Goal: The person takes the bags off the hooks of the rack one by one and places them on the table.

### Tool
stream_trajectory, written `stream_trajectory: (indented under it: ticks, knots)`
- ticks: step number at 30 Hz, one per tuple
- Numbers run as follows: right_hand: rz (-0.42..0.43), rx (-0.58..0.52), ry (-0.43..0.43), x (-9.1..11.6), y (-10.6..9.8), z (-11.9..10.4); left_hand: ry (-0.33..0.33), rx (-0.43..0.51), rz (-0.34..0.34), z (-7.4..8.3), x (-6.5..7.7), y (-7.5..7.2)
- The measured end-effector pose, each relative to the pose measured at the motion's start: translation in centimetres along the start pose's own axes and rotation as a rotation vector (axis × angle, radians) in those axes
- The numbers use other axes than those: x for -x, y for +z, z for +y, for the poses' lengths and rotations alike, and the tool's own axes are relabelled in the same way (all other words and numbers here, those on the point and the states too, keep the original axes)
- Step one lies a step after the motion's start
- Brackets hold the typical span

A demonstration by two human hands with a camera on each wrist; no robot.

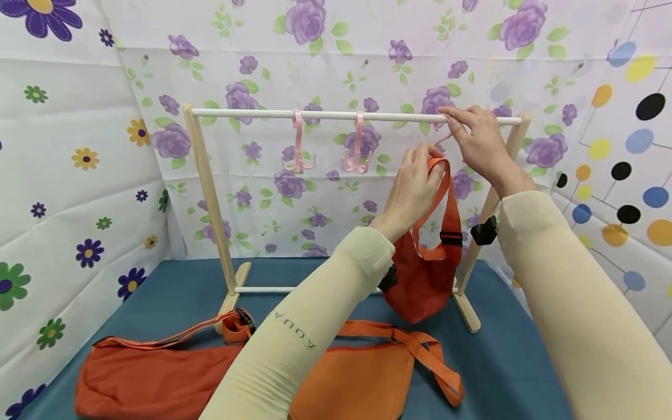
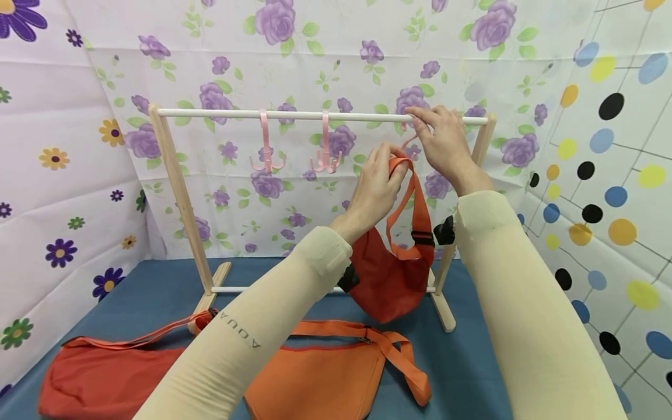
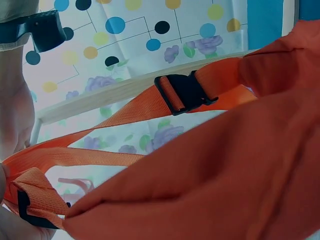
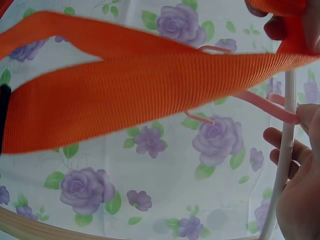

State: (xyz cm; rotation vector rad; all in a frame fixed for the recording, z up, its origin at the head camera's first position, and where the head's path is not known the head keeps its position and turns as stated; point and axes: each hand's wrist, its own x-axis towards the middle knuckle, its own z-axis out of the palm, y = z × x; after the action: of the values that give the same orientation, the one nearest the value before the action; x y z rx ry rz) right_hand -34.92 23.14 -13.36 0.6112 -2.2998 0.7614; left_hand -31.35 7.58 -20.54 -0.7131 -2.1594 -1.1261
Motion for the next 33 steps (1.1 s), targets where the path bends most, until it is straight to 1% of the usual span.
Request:
stream_trajectory:
  ticks: [8,15,20,27,33]
  knots:
    - [0.018,-0.009,-0.036,0.0,-0.1,0.1,-0.018,0.055,-0.015,-0.1,0.4,-0.8]
    - [-0.017,-0.027,-0.003,0.1,-0.4,0.1,-0.025,0.049,0.01,-0.3,0.6,-1.3]
    - [-0.02,-0.051,0.012,0.1,-0.5,0.1,-0.031,0.065,0.015,-0.2,0.7,-1.7]
    - [-0.06,-0.053,0.046,0.0,-0.7,0.0,-0.033,0.071,0.024,-0.2,1.0,-2.1]
    - [-0.069,-0.095,0.061,-0.1,-0.9,0.0,-0.04,0.069,0.035,-0.3,1.1,-2.5]
